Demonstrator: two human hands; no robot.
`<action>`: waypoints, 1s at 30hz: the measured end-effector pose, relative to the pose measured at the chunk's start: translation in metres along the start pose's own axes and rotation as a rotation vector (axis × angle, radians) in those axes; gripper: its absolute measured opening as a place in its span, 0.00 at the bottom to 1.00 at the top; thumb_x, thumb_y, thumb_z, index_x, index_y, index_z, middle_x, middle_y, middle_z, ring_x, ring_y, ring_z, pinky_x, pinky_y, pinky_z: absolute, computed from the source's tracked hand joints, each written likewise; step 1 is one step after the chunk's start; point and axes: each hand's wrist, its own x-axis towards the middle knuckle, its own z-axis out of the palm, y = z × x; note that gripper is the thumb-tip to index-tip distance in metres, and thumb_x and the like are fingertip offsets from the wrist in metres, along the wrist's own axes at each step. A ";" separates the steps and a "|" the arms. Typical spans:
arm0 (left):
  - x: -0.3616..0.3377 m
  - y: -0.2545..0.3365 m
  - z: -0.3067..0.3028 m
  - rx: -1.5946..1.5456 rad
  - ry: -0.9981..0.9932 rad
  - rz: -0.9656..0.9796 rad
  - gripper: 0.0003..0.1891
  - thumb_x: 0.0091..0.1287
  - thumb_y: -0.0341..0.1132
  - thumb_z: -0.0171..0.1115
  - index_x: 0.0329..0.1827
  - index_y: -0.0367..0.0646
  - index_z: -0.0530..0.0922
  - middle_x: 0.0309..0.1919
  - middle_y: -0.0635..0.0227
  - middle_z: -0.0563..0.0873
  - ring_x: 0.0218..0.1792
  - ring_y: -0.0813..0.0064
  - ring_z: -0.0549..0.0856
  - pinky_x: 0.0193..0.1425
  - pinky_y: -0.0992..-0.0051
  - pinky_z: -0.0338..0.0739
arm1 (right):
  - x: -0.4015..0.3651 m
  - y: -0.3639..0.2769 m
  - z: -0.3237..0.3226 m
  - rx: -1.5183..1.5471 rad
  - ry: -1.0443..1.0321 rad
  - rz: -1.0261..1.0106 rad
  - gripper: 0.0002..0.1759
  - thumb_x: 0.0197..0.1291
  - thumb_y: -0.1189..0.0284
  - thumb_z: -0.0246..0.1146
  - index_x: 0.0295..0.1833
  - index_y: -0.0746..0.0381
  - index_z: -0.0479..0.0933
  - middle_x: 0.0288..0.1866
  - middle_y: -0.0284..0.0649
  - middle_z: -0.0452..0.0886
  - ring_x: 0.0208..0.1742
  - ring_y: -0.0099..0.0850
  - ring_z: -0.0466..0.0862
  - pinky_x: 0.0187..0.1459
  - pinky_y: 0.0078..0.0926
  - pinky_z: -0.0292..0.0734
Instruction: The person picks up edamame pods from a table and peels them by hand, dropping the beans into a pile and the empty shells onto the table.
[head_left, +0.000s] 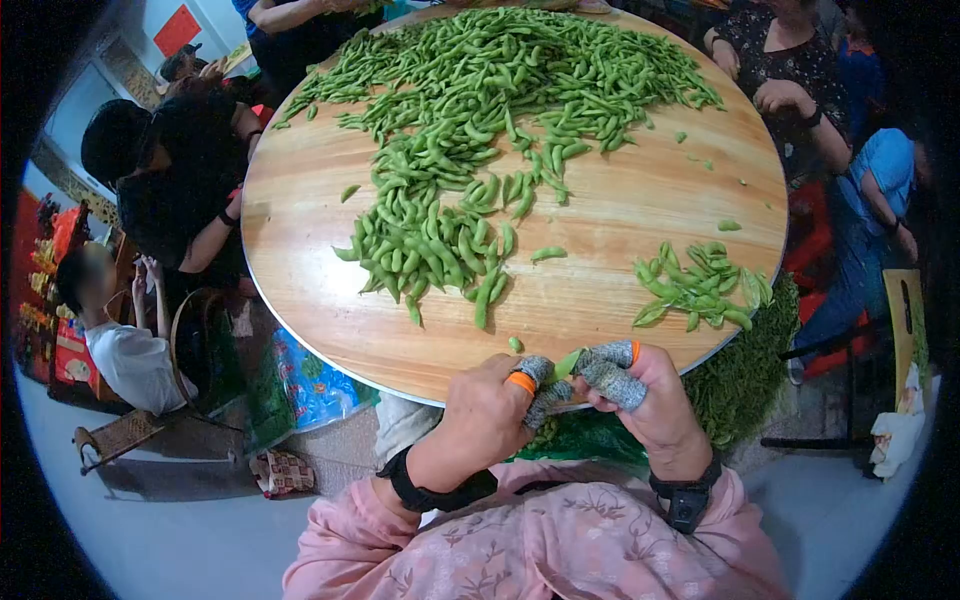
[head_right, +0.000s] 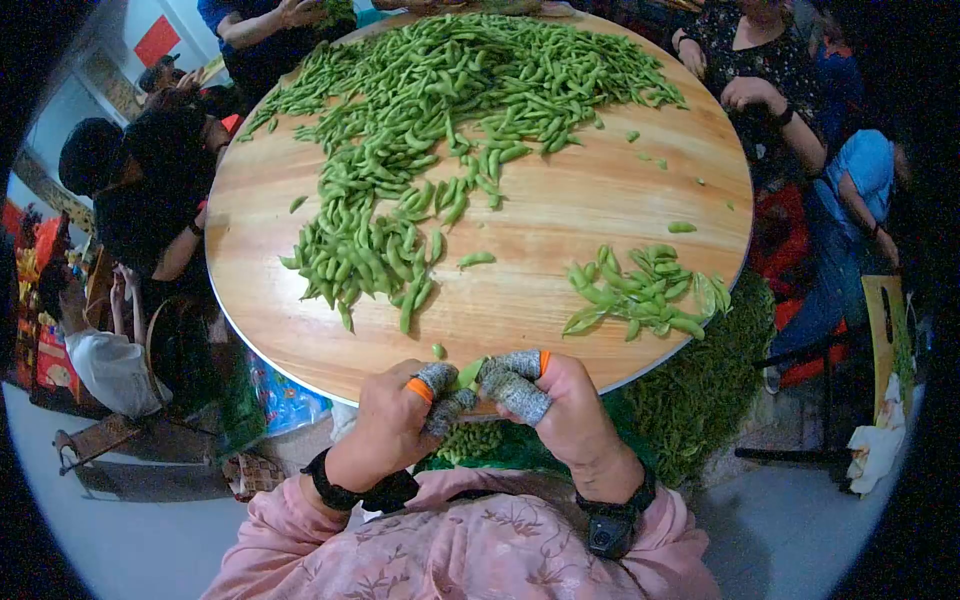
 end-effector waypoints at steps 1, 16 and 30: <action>0.000 0.000 0.001 0.014 0.002 0.015 0.14 0.40 0.28 0.64 0.32 0.40 0.73 0.22 0.59 0.75 0.22 0.58 0.76 0.23 0.68 0.70 | 0.000 0.002 -0.001 0.021 0.010 0.009 0.06 0.53 0.76 0.55 0.36 0.65 0.75 0.25 0.27 0.74 0.25 0.14 0.69 0.27 0.10 0.64; 0.004 0.001 -0.002 0.116 -0.046 0.067 0.18 0.33 0.28 0.63 0.32 0.43 0.73 0.21 0.63 0.73 0.24 0.61 0.75 0.23 0.68 0.69 | 0.004 0.008 0.001 0.045 -0.048 -0.012 0.08 0.55 0.73 0.55 0.38 0.65 0.75 0.26 0.26 0.74 0.24 0.13 0.68 0.25 0.10 0.61; 0.005 0.001 -0.006 0.114 -0.086 0.076 0.18 0.34 0.28 0.62 0.33 0.43 0.73 0.20 0.63 0.73 0.24 0.61 0.75 0.23 0.67 0.69 | 0.002 0.005 -0.005 0.000 -0.073 -0.027 0.08 0.55 0.74 0.54 0.39 0.65 0.74 0.29 0.27 0.75 0.27 0.13 0.70 0.28 0.10 0.65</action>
